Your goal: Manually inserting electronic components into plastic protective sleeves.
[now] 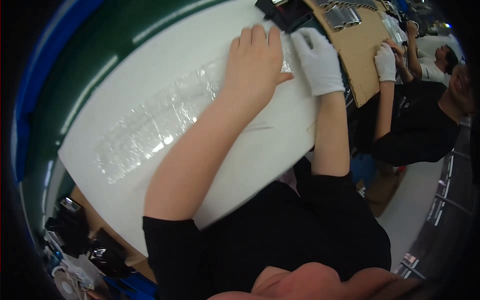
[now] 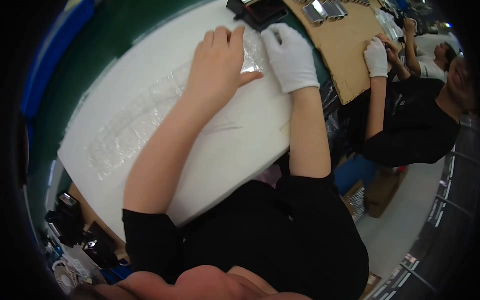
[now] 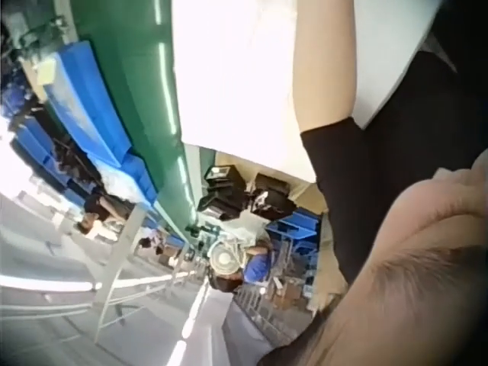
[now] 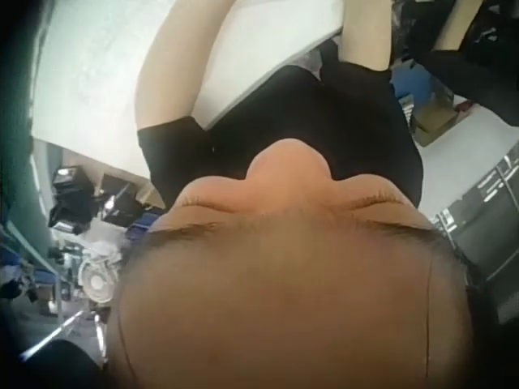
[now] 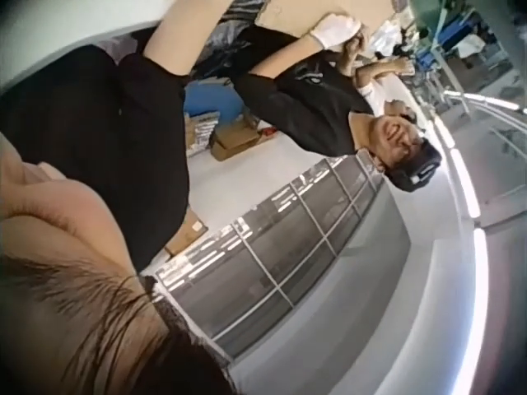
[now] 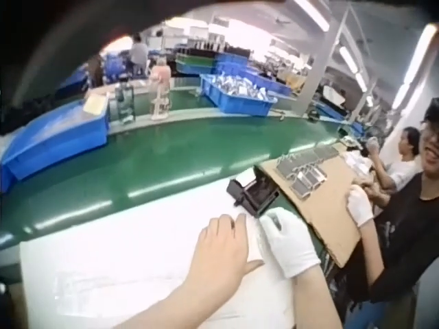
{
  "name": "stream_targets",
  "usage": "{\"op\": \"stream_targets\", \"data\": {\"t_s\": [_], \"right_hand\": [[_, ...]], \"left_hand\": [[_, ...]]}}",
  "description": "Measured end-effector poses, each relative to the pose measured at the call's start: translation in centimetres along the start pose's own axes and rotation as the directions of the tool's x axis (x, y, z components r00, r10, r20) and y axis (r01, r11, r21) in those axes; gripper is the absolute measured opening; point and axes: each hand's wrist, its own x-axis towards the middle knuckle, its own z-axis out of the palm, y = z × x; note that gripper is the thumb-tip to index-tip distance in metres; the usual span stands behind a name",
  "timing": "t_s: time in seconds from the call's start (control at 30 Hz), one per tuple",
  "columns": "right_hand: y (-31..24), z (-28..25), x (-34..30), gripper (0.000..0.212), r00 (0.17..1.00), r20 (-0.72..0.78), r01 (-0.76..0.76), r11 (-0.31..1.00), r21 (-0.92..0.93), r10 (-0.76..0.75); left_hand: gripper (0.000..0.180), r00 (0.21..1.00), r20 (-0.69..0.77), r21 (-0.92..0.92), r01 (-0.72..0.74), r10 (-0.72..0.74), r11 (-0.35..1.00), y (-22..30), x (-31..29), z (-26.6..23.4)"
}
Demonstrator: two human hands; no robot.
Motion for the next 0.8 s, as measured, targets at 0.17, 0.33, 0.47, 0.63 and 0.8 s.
{"op": "stream_targets", "data": {"t_s": [0.17,0.33,0.47,0.63,0.8], "right_hand": [[0.6,-1.3,0.8,0.029,0.993,0.081,-0.108,0.94,0.323,0.086],[-1.7,-1.7,-0.8,0.03,0.981,0.184,-0.151,0.821,0.55,0.057],[-2.7,-1.0,-1.4,0.049,0.977,0.176,-0.049,0.677,0.734,-0.12],[-1.5,-0.4,0.1,0.058,0.958,0.17,-0.006,0.577,0.817,-0.23],[-1.4,-1.1,0.0,0.062,0.919,0.387,-0.329,0.399,0.856,-0.074]], "left_hand": [[0.065,0.995,0.08,-0.182,-0.044,0.06,0.982,-2.4,0.8,-1.4],[0.035,0.934,0.351,-0.653,0.299,-0.071,0.696,-3.6,2.5,-2.3],[0.045,0.964,0.266,-0.802,0.222,-0.001,0.554,-4.1,2.4,-1.3],[0.059,0.99,0.094,-0.779,0.139,-0.106,0.611,-2.7,2.0,-1.8],[0.05,0.989,-0.009,-0.62,0.113,-0.15,0.776,-3.3,1.1,-1.2]]}}
